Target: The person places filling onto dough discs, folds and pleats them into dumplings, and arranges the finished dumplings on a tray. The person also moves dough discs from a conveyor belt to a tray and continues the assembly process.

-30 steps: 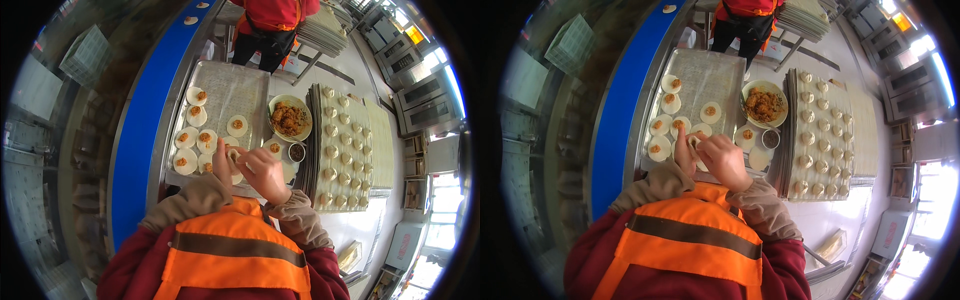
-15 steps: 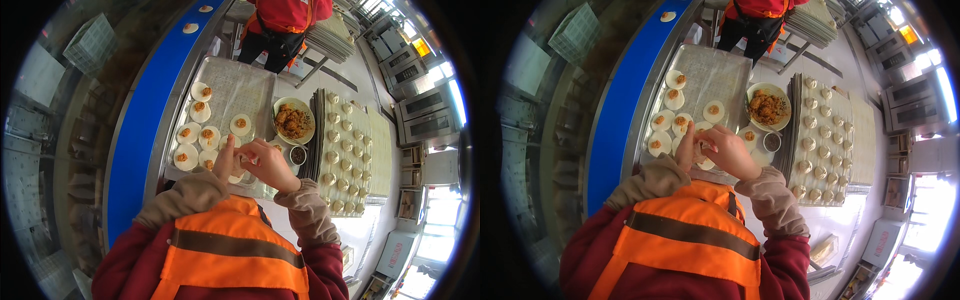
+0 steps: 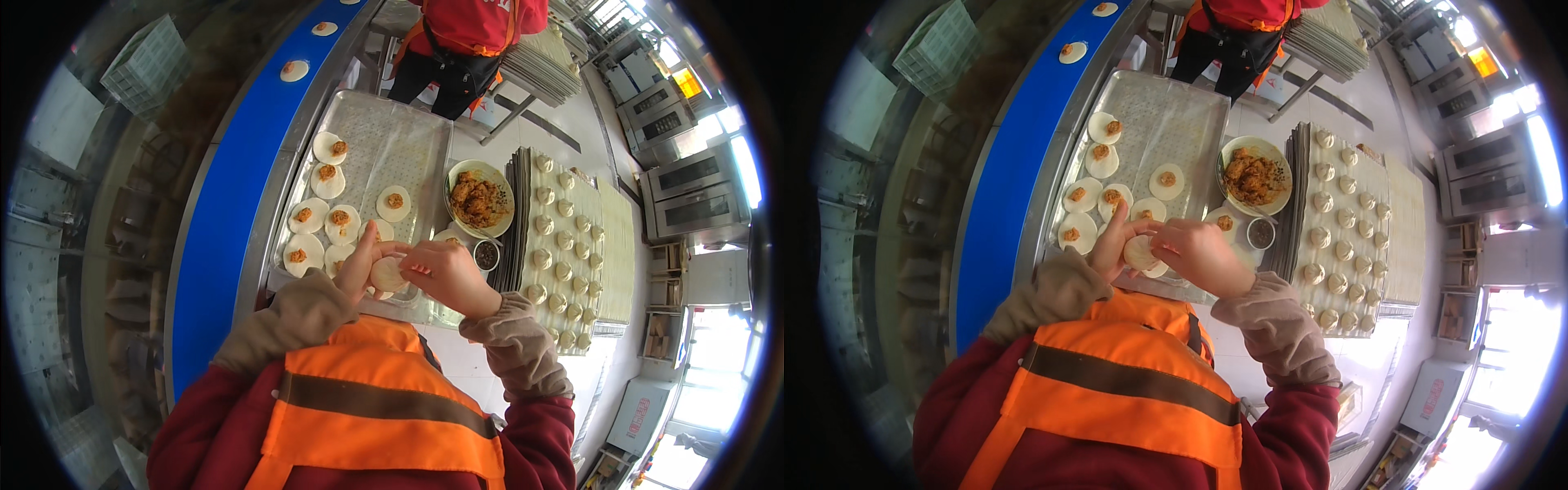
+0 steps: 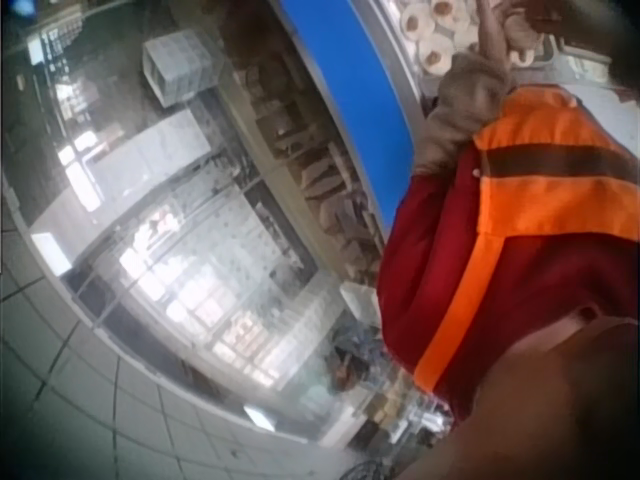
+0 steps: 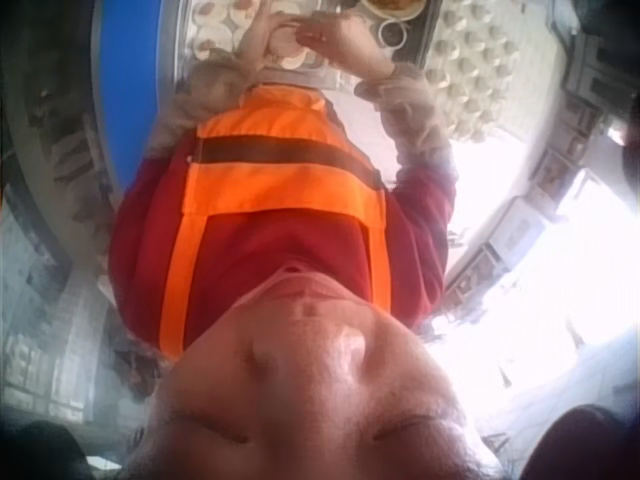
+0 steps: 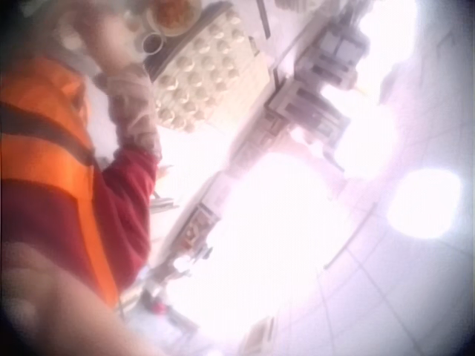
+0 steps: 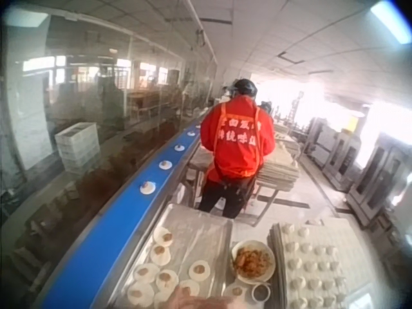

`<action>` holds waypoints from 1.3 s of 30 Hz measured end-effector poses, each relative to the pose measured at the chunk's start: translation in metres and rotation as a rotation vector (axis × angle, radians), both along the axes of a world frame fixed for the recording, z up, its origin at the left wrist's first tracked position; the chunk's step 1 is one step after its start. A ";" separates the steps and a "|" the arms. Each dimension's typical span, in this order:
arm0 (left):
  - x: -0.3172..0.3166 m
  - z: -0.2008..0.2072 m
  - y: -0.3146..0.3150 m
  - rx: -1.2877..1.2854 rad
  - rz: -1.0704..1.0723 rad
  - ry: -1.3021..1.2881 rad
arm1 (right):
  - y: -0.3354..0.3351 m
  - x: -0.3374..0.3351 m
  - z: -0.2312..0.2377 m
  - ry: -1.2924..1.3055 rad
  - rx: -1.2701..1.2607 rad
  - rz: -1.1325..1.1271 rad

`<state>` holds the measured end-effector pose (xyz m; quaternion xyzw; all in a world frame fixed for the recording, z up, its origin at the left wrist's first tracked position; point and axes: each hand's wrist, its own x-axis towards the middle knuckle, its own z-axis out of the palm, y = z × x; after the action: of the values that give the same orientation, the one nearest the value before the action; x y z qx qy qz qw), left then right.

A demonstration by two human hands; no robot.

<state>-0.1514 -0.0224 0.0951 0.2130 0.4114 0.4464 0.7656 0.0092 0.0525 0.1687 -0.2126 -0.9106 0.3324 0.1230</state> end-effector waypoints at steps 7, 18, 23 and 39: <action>-0.011 -0.018 0.009 -0.116 -0.398 -0.093 | -0.025 0.002 -0.005 0.097 0.353 0.084; 0.021 -0.002 -0.015 -0.139 0.256 -0.344 | -0.043 0.010 -0.001 0.158 -0.101 -0.154; 0.025 0.004 -0.018 -0.250 0.347 -0.246 | -0.047 0.005 0.001 0.050 -0.226 -0.273; 0.034 -0.004 -0.024 -0.202 0.114 -0.099 | -0.055 0.017 -0.008 0.096 -0.146 -0.164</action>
<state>-0.1171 -0.0465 0.0915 0.0887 0.4273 0.4554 0.7760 0.0260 -0.0024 0.1607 -0.2784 -0.8567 0.3964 0.1773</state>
